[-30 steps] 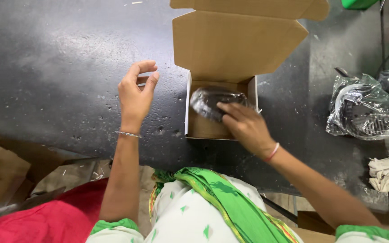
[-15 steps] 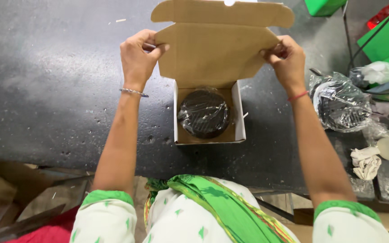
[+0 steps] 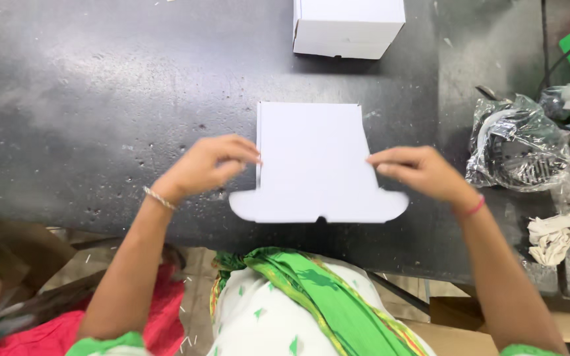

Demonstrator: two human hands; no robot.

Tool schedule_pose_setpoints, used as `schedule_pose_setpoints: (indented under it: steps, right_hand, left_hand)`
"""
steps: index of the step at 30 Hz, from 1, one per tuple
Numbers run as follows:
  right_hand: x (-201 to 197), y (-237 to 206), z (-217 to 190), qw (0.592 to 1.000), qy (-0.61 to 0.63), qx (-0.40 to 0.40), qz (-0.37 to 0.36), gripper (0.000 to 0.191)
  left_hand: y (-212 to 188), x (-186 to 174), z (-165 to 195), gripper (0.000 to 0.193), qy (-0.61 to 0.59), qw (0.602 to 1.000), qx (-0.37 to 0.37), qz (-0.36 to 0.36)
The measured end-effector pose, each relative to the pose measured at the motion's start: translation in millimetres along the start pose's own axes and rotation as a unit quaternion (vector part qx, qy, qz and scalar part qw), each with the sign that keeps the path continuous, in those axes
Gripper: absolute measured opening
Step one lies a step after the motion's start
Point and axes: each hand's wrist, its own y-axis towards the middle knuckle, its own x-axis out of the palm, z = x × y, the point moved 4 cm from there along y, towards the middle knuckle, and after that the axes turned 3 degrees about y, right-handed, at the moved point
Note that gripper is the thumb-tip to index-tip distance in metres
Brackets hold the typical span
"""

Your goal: The person repeatedly places plastic-wrapped circular items into small white cardboard boxes, closes the flaps, and stacks the finished boxes on a table. A second person is visible nearby, also handling boxes.

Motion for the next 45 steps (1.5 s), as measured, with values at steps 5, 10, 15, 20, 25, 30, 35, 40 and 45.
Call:
schedule_pose_setpoints:
  steps: [5, 10, 15, 20, 25, 30, 35, 40, 45]
  right_hand:
    - [36, -14, -6, 0.962, -0.230, -0.146, 0.035, 0.066]
    - [53, -15, 0, 0.981, -0.158, -0.070, 0.092, 0.069]
    - [70, -21, 13, 0.991, -0.010, -0.041, 0.128, 0.063]
    - [28, -18, -1, 0.990, 0.100, -0.027, 0.094, 0.058]
    - [-47, 42, -32, 0.981, 0.168, -0.024, 0.099, 0.046]
    - [-80, 93, -41, 0.976, 0.090, -0.055, 0.190, 0.038]
    - [-85, 78, -52, 0.931, -0.142, -0.263, 0.211, 0.035]
    - [-95, 75, -63, 0.907, -0.261, -0.269, 0.194, 0.032]
    - [-110, 92, -75, 0.972, -0.109, -0.100, 0.184, 0.020]
  left_hand:
    - [-18, 34, 9, 0.051, 0.119, 0.991, 0.021, 0.061]
    - [-17, 58, -4, 0.055, 0.106, 0.989, -0.078, 0.065]
    - [-28, 78, -7, 0.063, 0.089, 0.988, -0.029, 0.124]
    - [-18, 49, 2, 0.071, -0.001, 0.986, -0.058, 0.153]
    - [60, -25, 10, 0.073, 0.017, 0.974, -0.129, 0.183]
    - [109, -60, 20, 0.043, 0.176, 0.949, -0.039, 0.259]
    - [110, -60, 17, 0.029, 0.308, 0.913, 0.022, 0.267]
    - [119, -72, 16, 0.024, 0.297, 0.924, 0.082, 0.226]
    - [143, -87, 13, 0.026, 0.150, 0.965, -0.106, 0.188]
